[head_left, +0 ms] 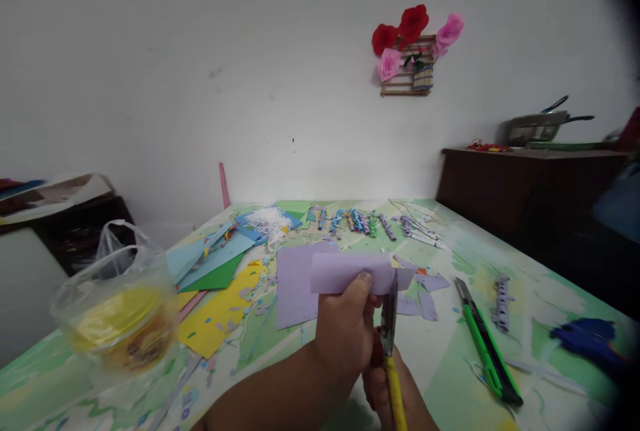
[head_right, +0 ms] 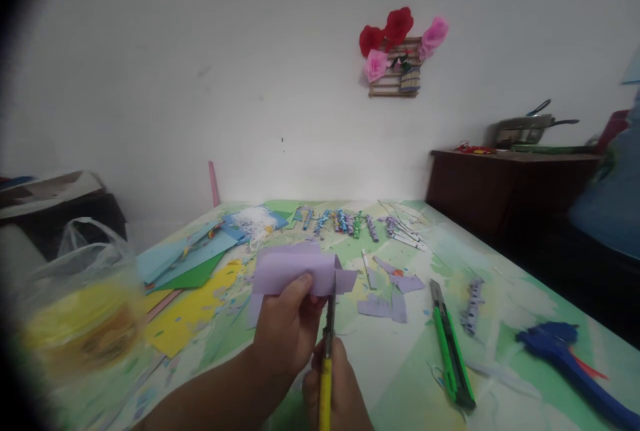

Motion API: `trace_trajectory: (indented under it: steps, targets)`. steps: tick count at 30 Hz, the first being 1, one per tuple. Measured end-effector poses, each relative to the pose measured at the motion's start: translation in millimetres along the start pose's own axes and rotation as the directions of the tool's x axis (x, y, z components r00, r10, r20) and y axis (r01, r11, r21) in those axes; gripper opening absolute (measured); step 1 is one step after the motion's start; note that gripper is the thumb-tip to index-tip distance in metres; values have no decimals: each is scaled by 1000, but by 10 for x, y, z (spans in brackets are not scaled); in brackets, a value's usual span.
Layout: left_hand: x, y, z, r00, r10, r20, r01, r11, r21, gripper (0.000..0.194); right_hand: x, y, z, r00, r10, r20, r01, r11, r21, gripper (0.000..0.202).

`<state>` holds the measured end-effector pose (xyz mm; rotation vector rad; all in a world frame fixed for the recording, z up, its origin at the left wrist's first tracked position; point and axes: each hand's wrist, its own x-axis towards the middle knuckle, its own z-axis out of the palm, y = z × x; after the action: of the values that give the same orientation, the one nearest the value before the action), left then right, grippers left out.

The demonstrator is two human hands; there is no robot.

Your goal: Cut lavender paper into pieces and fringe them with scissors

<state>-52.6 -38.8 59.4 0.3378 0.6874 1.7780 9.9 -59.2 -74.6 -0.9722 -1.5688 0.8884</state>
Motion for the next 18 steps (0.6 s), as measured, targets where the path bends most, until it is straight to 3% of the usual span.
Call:
trace_trajectory:
  steps: [5,18]
  targets:
    - [6,-28,-12,1000,-5,2,5,1000,4,17,27,19,3,999,4,50,-5,1000,20,55]
    - [89,-37,-1,999,-11,-45,13,999,35,20,74,29,-47,999,22,31,-20,998,-54,50]
